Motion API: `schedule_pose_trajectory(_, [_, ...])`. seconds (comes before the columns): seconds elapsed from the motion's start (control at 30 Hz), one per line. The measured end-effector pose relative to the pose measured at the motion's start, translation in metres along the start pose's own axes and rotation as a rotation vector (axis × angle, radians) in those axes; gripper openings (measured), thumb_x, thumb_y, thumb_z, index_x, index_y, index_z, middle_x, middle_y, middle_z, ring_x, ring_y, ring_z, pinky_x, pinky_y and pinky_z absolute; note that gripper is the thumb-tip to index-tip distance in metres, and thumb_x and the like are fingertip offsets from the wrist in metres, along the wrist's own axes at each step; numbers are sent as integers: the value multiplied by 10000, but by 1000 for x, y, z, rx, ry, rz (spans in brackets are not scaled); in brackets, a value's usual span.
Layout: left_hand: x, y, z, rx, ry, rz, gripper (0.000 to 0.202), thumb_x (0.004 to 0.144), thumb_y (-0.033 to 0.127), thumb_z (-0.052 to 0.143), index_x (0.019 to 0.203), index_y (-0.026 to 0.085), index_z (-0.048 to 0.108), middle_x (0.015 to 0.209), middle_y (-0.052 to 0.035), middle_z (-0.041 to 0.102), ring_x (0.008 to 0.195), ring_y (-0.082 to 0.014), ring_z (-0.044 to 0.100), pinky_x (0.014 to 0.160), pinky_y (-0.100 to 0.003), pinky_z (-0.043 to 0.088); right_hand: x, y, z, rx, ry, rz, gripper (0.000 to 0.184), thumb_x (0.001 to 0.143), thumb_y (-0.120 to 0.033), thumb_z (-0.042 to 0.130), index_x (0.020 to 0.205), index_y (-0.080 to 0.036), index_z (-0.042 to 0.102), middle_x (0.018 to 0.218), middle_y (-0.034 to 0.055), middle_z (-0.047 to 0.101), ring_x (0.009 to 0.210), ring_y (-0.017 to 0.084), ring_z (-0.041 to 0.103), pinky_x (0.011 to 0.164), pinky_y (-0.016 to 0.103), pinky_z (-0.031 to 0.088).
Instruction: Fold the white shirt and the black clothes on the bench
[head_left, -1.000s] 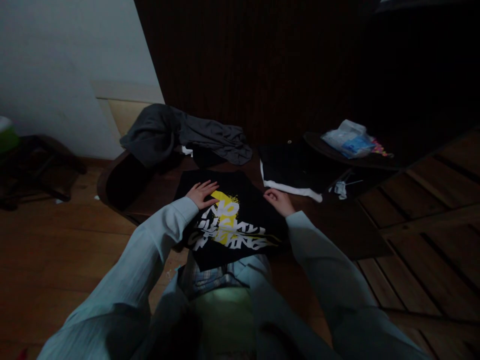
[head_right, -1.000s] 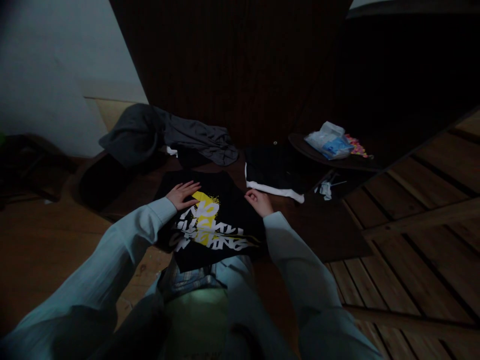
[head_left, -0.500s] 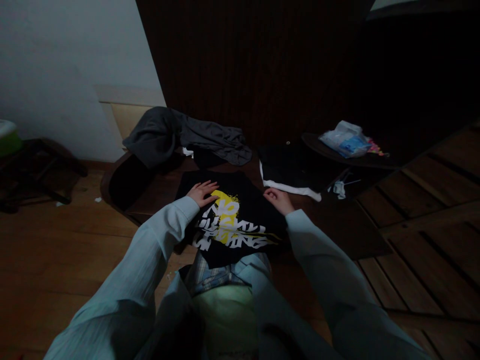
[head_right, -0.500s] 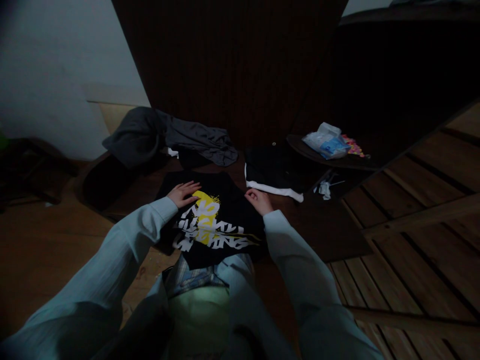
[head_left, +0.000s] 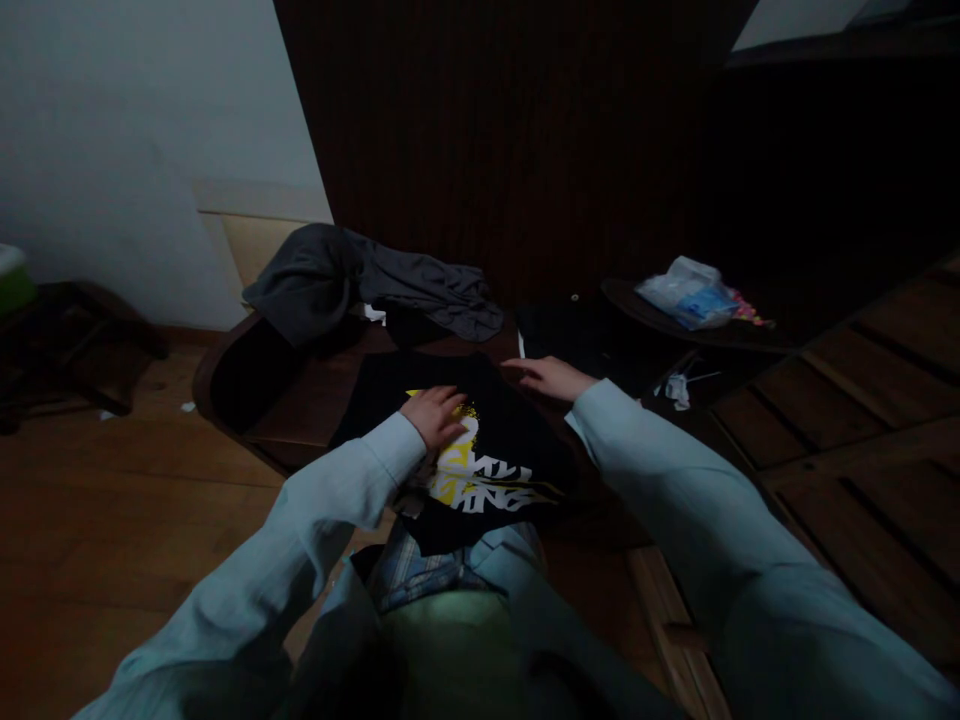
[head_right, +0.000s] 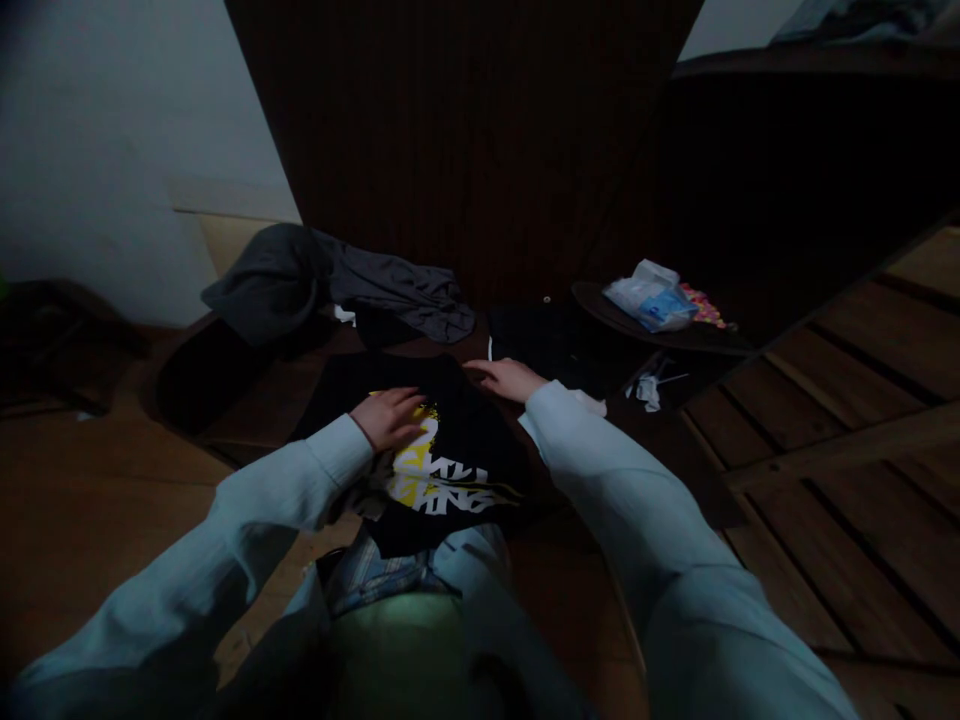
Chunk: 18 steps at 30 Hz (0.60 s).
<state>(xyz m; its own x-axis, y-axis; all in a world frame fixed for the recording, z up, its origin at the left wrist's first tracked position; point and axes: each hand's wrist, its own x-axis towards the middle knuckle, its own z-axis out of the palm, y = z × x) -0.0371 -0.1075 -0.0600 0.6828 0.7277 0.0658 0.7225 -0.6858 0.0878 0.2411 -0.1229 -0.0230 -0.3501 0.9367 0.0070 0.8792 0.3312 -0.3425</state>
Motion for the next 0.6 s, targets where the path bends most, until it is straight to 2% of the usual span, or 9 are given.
schedule_pose_trajectory(0.1, [-9, 42, 5, -158, 2, 190, 513, 763, 407, 484, 1221, 181, 437, 1253, -107, 471, 1104, -241, 465, 910, -358, 391, 24, -20, 0, -135, -57, -149, 477, 720, -98, 501, 1152, -299, 527, 859, 15, 614, 758, 141, 564, 667, 232, 401])
schedule_pose_trajectory(0.2, [-18, 66, 18, -240, 52, 270, 457, 760, 393, 498, 1166, 183, 487, 1185, -94, 526, 1053, -231, 493, 876, -355, 422, 43, -36, 8, -255, -190, -229, 361, 669, -83, 555, 956, -280, 649, 892, 25, 620, 817, 162, 571, 656, 227, 401])
schedule_pose_trajectory(0.27, [-21, 69, 27, -266, 102, 278, 407, 769, 416, 488, 1104, 190, 536, 1148, -87, 554, 1034, -235, 498, 871, -376, 423, 52, -37, 7, -321, -238, -211, 255, 653, -108, 585, 833, -263, 677, 844, 25, 634, 800, 170, 579, 628, 229, 401])
schedule_pose_trajectory(0.4, [-21, 62, 39, -295, 183, 297, 351, 825, 418, 411, 1047, 200, 573, 1122, -66, 579, 1022, -218, 502, 881, -372, 417, 68, -22, -9, -414, -136, -23, 217, 677, -127, 567, 836, -233, 671, 871, 59, 653, 824, 207, 591, 616, 257, 411])
schedule_pose_trajectory(0.5, [-16, 59, 41, -266, 196, 309, 326, 856, 368, 367, 1034, 196, 580, 1096, -64, 596, 998, -206, 516, 865, -362, 431, 76, -9, -19, -460, -125, 124, 226, 680, -104, 544, 830, -208, 677, 869, 86, 662, 819, 226, 602, 608, 268, 420])
schedule_pose_trajectory(0.6, [-10, 57, 41, -216, 174, 330, 278, 856, 293, 376, 1002, 184, 586, 1059, -71, 614, 970, -208, 533, 828, -360, 457, 80, -3, -19, -468, -151, 167, 230, 672, -86, 535, 813, -193, 682, 867, 99, 666, 812, 228, 610, 617, 268, 430])
